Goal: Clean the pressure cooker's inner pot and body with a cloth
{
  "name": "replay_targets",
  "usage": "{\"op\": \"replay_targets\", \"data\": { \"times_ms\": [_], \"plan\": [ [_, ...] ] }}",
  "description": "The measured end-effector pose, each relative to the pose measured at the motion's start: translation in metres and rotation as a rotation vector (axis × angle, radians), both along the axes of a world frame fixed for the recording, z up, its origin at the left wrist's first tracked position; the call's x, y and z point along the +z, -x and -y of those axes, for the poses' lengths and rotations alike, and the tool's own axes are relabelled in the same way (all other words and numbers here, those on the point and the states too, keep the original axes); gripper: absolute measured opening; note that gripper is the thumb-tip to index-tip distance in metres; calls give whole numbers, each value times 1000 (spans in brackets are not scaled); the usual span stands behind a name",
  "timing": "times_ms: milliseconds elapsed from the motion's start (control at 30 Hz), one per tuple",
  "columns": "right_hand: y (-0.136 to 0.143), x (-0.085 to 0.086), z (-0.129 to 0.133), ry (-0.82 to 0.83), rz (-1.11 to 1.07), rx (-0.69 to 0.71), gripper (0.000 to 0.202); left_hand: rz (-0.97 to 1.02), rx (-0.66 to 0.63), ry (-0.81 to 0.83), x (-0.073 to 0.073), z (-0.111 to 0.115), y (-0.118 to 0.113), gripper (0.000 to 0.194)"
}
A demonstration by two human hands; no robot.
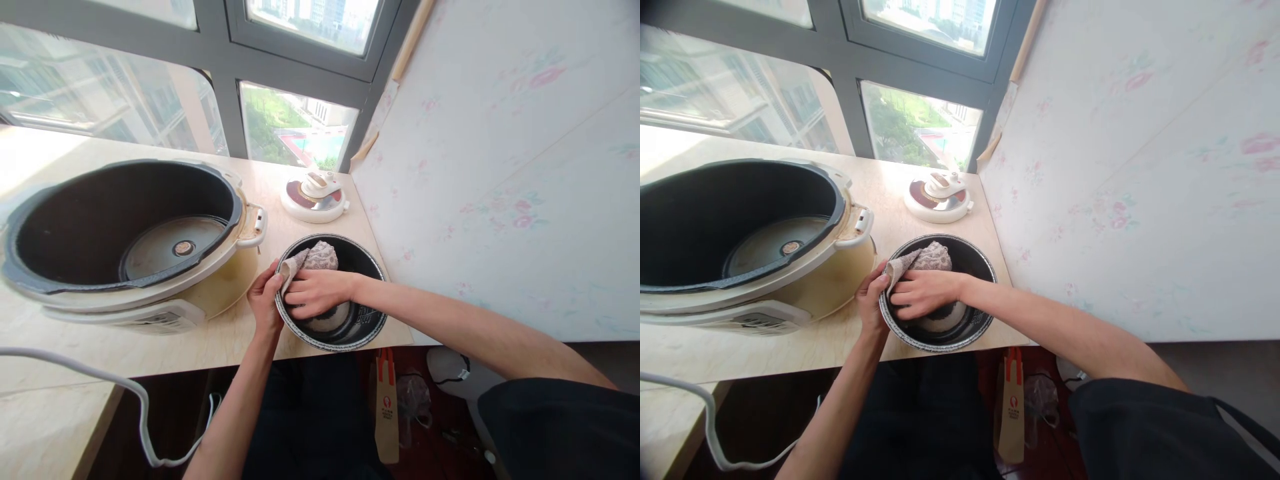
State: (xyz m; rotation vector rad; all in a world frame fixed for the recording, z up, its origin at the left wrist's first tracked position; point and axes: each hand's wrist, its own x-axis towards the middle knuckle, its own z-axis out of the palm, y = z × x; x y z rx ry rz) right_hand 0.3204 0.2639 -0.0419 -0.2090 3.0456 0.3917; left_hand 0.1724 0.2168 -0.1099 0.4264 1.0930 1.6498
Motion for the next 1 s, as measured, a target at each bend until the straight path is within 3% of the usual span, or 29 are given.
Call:
{"op": "replay_targets", "data": {
  "times_ms": [200,400,533,633,800,900,1000],
  "plan": [
    [-2,0,-13,-48,-33,-63,33,-24,9,-24,-2,1,0,38],
    [-17,-7,-30,-28,17,-359,35,-39,-2,-52,-3,0,3,36],
    [-28,1,-27,39,138,-662,33,-105,23,-56,0,0,4,37],
    [-32,13,-22,110,247,-915,28,-193,66,-60,2,4,3,37],
    [-27,39,-13,284,536,-1243,42,-305,201,-55,8,12,-5,29],
    [-25,47,-6,449,681,-1297,46,-347,255,-89,13,15,-10,22],
    [-23,45,-1,636,728,-1277,41,-358,283,-106,16,17,-12,18]
  ]
}}
